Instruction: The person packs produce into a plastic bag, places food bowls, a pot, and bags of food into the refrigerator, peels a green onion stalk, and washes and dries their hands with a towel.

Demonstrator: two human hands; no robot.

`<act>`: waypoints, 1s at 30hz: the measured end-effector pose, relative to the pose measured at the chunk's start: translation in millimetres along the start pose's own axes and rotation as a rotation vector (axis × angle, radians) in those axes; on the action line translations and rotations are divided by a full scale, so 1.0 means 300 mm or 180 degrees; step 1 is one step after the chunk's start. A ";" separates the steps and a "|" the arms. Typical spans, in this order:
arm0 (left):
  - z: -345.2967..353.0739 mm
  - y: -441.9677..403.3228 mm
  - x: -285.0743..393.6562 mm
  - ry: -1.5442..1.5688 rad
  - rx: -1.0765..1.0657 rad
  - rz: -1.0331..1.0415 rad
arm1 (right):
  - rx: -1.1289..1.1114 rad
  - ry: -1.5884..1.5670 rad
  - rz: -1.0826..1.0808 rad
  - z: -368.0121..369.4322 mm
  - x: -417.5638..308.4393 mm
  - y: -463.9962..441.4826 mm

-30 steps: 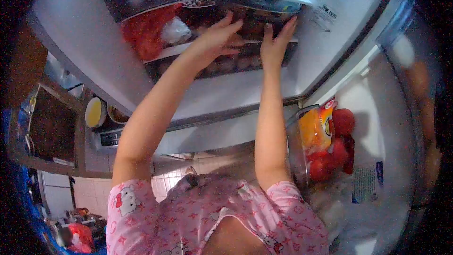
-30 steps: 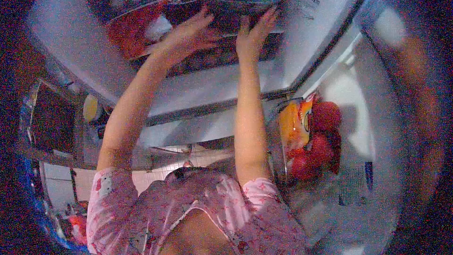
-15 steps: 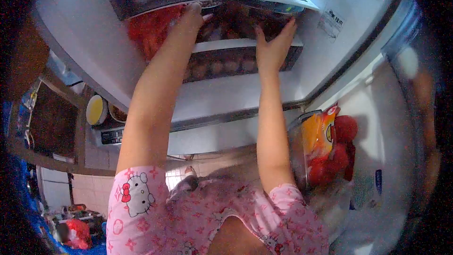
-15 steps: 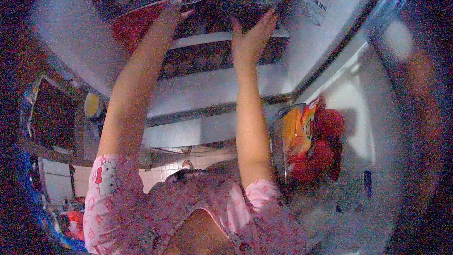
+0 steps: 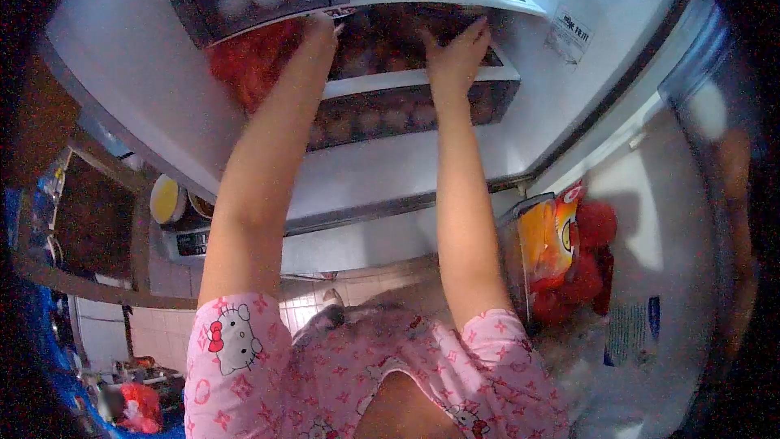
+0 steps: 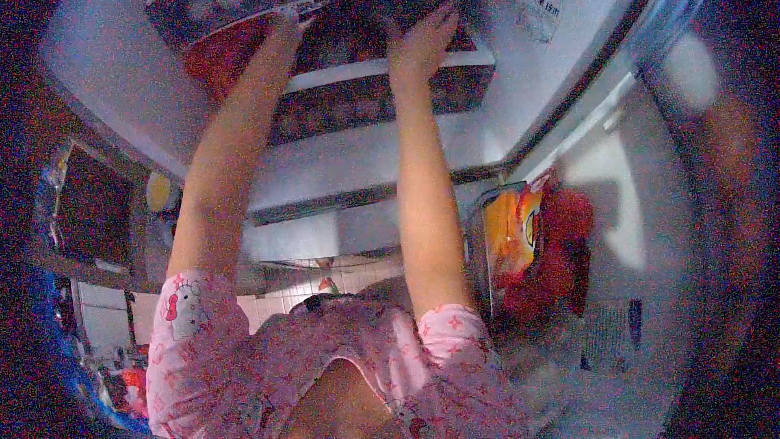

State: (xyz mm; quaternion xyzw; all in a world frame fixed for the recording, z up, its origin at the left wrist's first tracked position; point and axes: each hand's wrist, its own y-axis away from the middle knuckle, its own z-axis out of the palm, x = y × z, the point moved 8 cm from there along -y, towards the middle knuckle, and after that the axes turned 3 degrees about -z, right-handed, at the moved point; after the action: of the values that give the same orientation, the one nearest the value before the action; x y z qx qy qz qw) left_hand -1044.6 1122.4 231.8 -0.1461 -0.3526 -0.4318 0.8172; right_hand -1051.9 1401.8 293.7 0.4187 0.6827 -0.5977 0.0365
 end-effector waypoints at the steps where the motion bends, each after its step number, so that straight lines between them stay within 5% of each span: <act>1: -0.002 -0.001 -0.002 -0.0003 0.0010 -0.0006 | -0.0021 0.0092 0.0049 0.013 -0.002 -0.004; 7: 0.024 -0.005 -0.014 -0.0032 0.0102 -0.0007 | -0.0255 0.0771 0.0618 0.028 0.003 -0.015; 12: 0.047 0.048 -0.025 -0.0139 0.0231 -0.0005 | 0.0039 0.0922 0.0382 0.046 0.005 0.012; 16: 0.082 0.254 -0.050 -0.0477 0.0317 0.0053 | 0.0016 0.0943 0.0369 -0.025 -0.034 0.022; 20: 0.165 0.638 -0.047 -0.1177 -0.0579 0.0361 | 0.0087 0.0188 -0.0211 0.099 0.033 -0.026; 27: 0.167 1.059 0.032 -0.1752 -0.1348 0.0709 | -0.0486 0.0013 -0.0443 0.123 -0.040 -0.057; 30: 0.054 1.179 0.092 -0.1826 -0.1241 0.0857 | -0.1406 -0.0592 -0.0220 0.024 -0.028 -0.029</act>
State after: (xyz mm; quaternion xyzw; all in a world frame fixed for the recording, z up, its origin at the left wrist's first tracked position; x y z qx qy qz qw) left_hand -755.3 1321.4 286.1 -0.4592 -0.4561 -0.3210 0.6914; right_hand -1055.0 1391.9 303.2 0.3201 0.8045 -0.4708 0.1695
